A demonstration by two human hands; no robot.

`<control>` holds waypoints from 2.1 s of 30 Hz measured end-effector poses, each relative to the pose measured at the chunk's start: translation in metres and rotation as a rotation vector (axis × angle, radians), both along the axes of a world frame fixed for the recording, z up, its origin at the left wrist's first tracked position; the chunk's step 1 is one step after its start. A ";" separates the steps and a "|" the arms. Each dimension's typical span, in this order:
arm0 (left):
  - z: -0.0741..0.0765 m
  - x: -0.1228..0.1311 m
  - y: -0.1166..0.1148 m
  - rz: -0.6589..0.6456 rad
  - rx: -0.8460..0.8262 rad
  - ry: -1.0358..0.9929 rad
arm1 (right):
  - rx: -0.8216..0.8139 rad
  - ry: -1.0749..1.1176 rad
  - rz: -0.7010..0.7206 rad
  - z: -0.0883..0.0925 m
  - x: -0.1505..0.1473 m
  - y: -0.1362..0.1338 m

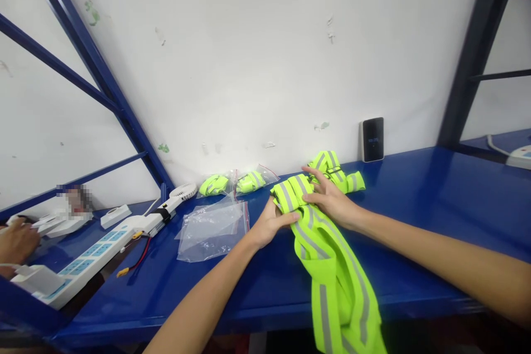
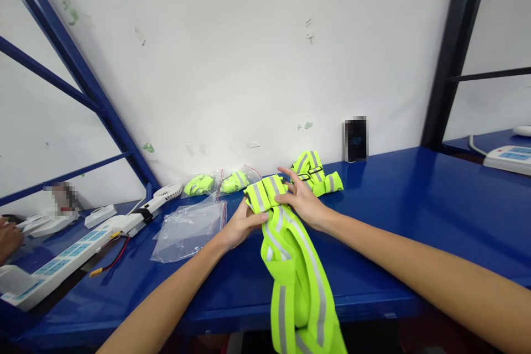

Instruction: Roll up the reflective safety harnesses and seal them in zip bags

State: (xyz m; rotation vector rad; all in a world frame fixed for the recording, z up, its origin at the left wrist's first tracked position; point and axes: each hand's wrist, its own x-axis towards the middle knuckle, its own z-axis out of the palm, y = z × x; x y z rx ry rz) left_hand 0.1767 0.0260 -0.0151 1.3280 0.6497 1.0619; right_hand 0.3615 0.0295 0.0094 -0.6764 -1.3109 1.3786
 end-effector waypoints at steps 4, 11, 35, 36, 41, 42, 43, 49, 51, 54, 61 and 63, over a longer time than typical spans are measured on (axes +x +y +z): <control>0.003 0.003 0.001 0.138 -0.031 -0.024 | 0.093 -0.090 -0.064 -0.004 -0.002 0.004; 0.002 0.003 0.008 0.152 0.064 -0.100 | 0.038 -0.093 -0.053 -0.006 -0.007 -0.003; 0.015 -0.004 0.000 0.038 0.114 -0.075 | -0.175 0.090 0.116 0.008 -0.001 -0.005; 0.015 -0.003 0.001 0.059 0.101 -0.092 | -0.178 0.082 0.119 0.007 -0.001 -0.005; 0.013 0.003 0.005 0.142 0.005 -0.178 | -0.140 0.049 0.126 0.005 0.000 -0.005; 0.013 0.004 0.005 0.158 -0.027 -0.222 | -0.128 0.044 0.125 0.005 0.000 -0.005; 0.013 0.004 0.006 0.171 -0.052 -0.264 | -0.116 0.040 0.124 0.006 0.001 -0.005; 0.012 0.005 0.009 0.107 -0.094 -0.239 | -0.010 -0.044 0.076 0.009 0.003 -0.005; 0.011 0.005 0.009 0.112 -0.113 -0.192 | 0.023 -0.097 0.070 0.009 0.004 -0.005; 0.011 0.004 0.010 0.131 -0.107 -0.152 | 0.000 -0.067 0.036 0.008 0.007 -0.003; 0.016 -0.002 0.015 0.211 -0.078 -0.275 | -0.146 0.109 0.090 0.004 0.006 0.004; 0.018 -0.004 0.015 0.215 -0.080 -0.298 | -0.123 0.056 0.134 0.002 0.005 0.006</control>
